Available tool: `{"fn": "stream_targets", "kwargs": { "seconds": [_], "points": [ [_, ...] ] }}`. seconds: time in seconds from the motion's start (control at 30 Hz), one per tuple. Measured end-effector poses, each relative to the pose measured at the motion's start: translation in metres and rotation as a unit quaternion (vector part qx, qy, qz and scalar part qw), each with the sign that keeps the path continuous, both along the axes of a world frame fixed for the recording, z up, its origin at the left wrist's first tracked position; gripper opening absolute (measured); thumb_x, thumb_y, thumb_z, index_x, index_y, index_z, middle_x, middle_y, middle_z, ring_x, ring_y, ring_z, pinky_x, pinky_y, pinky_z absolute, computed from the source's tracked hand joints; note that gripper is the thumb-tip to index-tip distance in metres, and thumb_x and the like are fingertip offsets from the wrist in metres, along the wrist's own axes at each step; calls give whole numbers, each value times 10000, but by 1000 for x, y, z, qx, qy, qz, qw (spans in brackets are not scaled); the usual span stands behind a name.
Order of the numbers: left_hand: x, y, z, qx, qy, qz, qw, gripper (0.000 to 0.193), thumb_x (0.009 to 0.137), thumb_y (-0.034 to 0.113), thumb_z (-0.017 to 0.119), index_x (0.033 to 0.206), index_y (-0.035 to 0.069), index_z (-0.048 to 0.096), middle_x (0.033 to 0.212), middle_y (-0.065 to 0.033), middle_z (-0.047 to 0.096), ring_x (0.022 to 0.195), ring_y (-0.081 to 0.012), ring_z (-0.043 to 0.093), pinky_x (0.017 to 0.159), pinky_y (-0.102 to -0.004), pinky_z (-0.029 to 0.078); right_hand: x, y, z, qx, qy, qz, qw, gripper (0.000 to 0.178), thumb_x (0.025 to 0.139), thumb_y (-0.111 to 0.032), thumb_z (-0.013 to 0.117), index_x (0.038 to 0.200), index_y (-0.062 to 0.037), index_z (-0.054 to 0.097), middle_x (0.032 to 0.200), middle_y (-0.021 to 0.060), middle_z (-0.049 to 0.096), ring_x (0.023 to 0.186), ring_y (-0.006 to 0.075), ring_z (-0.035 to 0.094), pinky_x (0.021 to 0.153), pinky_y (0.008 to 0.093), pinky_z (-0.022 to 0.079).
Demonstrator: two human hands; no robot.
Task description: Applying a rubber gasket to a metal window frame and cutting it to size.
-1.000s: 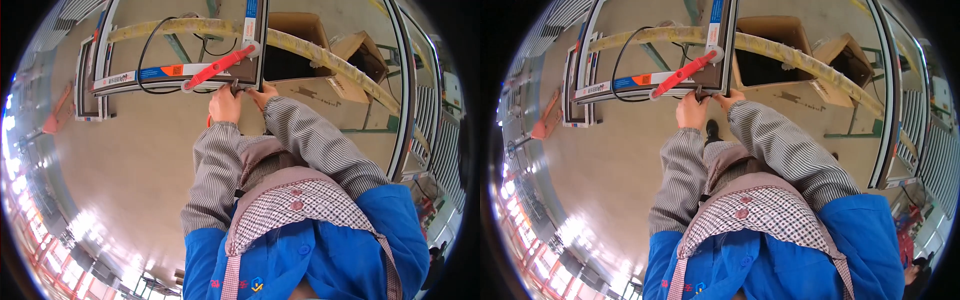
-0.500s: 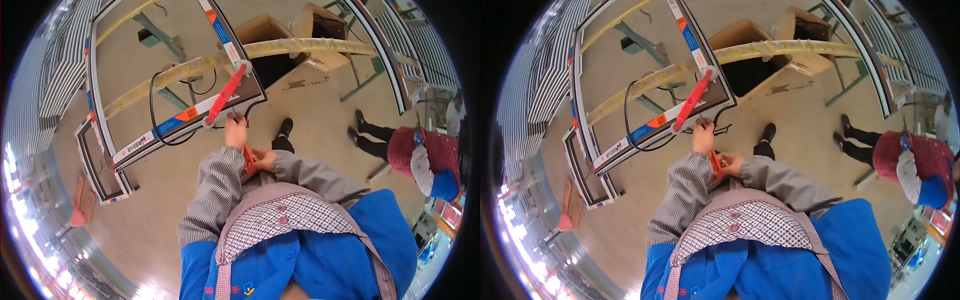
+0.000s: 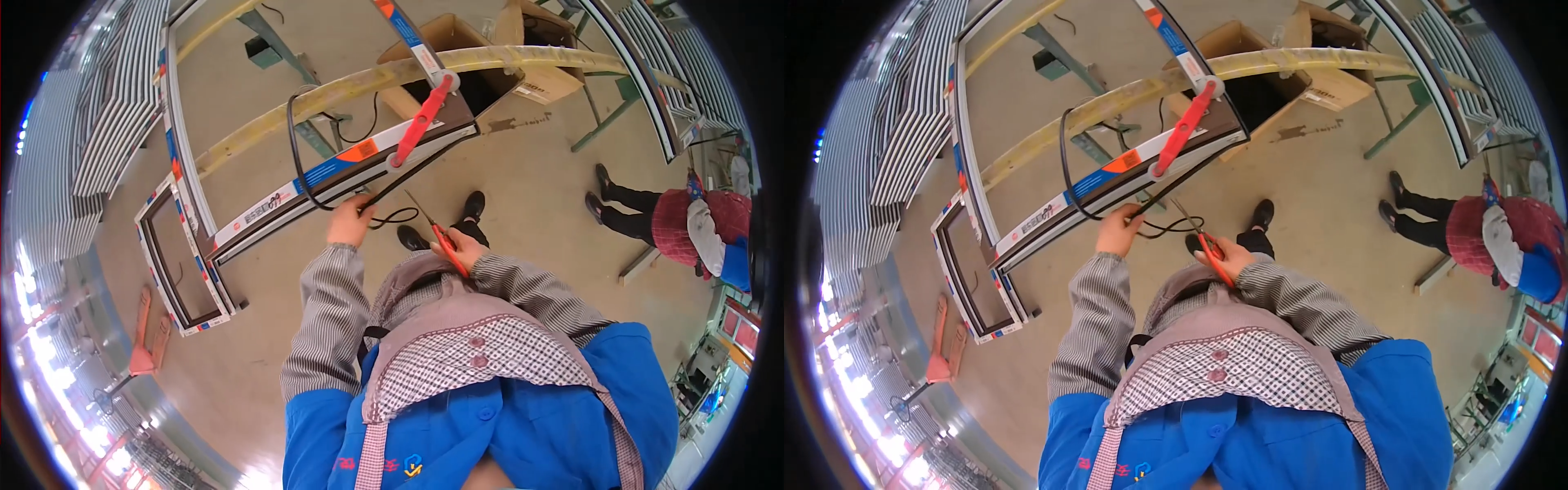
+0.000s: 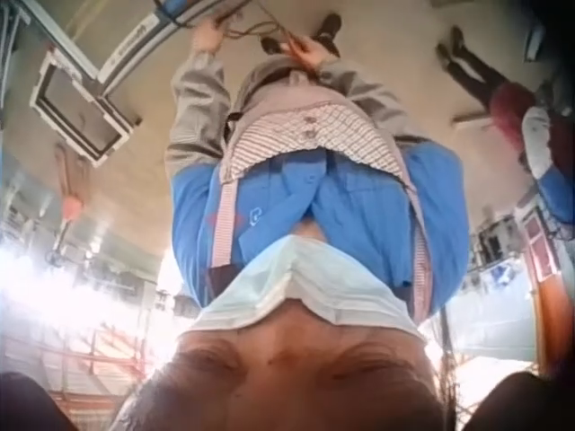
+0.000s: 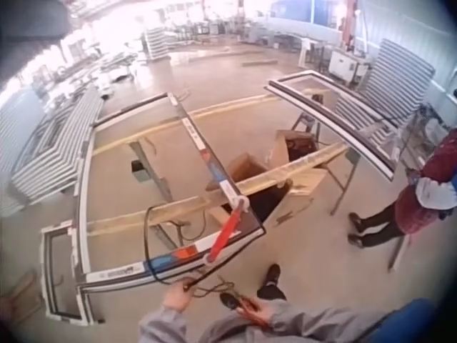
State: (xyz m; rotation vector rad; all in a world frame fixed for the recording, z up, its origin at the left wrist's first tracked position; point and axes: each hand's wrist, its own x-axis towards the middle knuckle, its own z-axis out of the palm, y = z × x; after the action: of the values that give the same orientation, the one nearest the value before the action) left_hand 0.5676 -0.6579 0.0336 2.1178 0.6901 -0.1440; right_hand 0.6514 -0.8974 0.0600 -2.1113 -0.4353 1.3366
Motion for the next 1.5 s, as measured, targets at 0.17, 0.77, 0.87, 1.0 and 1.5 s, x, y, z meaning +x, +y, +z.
{"fn": "stream_targets", "kwargs": {
  "seconds": [0.17,0.77,0.87,1.0,1.5],
  "points": [
    [-27,25,29,125,26,29,991,252,767,273,564,944,99,608,888,-105,617,811,-268,588,699,-343,457,-14,36,-11,12,0,-16,1000,606,731,-570,522,939,-1,534,723,140,532,705,229,525,663,306,409],
    [-28,21,38,169,36,47,984,207,762,252,564,930,144,617,938,-54,603,861,-264,565,715,-359,452,-17,50,-37,58,-41,-32,997,647,770,-596,425,998,-1,536,846,176,585,815,276,561,723,331,415],
    [-26,20,38,173,34,45,983,207,763,251,562,932,144,617,942,-53,603,863,-264,565,716,-357,452,-18,51,-41,85,-50,-56,994,650,774,-604,408,993,-5,536,870,182,580,836,282,556,741,333,413],
    [-25,19,38,173,35,46,983,208,762,252,563,933,148,617,944,-50,602,865,-264,564,716,-356,453,-17,50,-57,49,66,-61,995,653,779,-599,406,1012,-3,534,899,186,580,862,288,554,765,339,409],
    [-57,4,-13,76,-35,162,983,189,749,186,591,898,69,590,949,-100,576,709,-246,573,666,-341,456,-2,21,4,81,-161,60,982,401,735,-382,606,890,-14,568,687,175,577,621,319,570,560,376,435]
  ]
}}
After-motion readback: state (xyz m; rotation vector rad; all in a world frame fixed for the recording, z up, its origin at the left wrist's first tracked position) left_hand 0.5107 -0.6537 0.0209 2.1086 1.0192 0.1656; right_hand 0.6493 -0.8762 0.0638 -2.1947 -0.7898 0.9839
